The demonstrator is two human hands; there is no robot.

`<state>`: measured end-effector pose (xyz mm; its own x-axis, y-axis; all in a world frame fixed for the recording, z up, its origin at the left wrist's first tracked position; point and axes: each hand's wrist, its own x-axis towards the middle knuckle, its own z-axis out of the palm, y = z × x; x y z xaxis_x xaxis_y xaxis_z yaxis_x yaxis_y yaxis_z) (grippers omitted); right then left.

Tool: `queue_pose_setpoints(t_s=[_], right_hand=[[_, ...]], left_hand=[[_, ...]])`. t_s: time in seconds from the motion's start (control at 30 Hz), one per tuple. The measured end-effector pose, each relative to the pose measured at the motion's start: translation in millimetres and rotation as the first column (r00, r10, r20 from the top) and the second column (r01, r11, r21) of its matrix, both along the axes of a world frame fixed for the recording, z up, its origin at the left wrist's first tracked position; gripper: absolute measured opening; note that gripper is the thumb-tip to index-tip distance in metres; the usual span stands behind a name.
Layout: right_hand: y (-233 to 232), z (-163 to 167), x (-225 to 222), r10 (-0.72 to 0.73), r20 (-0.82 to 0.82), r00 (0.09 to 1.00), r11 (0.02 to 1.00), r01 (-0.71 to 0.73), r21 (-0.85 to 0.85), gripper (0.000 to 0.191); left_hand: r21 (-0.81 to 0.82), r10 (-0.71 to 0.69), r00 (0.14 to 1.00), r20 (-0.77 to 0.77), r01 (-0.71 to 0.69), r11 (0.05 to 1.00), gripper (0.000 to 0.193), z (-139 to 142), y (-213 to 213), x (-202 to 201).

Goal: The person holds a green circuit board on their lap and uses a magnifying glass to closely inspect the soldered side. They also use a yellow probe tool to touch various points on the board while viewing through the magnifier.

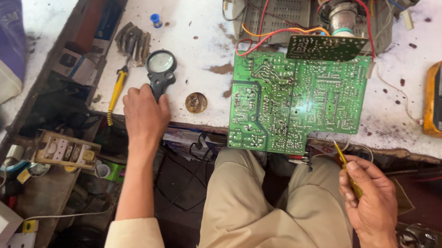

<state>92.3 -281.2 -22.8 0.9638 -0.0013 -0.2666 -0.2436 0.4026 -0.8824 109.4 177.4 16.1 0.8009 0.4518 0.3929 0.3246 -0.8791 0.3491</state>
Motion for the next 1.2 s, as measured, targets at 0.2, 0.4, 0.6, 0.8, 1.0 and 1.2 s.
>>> queue_pose_setpoints(t_s=[0.2,0.4,0.6,0.8,1.0,1.2], right_hand=[[-8.0,-8.0,-2.4,-0.006,0.029,1.0,1.0,0.006,0.003,0.021],[-12.1,-11.4,2.5,-0.046,0.009,0.999,0.999,0.046,-0.004,0.02],[-5.6,-14.1,5.0,-0.033,0.003,0.999,0.999,0.033,-0.025,0.022],[-10.3,-10.4,1.5,-0.074,0.042,0.996,0.994,0.078,-0.078,0.023],[-17.5,-6.7,3.5,-0.135,0.03,0.99,0.978,0.138,-0.157,0.024],[-9.5,-5.4,6.4,-0.131,0.012,0.991,0.983,0.131,-0.131,0.024]], left_hand=[[-0.198,0.028,0.998,-0.049,-0.037,0.98,0.033,13.1,-2.3,-4.8],[-0.791,0.001,0.965,0.262,0.214,0.574,0.035,12.6,-57.0,-61.5],[-0.817,-0.226,0.859,0.459,0.508,0.272,0.061,-14.7,-165.6,-81.9],[-0.94,-0.296,0.922,0.249,0.303,0.153,0.052,-2.2,-221.6,-53.8],[-0.744,-0.365,0.815,0.45,0.568,0.352,0.039,15.3,-231.8,-29.8],[-0.824,-0.315,0.845,0.432,0.512,0.242,0.044,12.3,-235.1,-23.3]])
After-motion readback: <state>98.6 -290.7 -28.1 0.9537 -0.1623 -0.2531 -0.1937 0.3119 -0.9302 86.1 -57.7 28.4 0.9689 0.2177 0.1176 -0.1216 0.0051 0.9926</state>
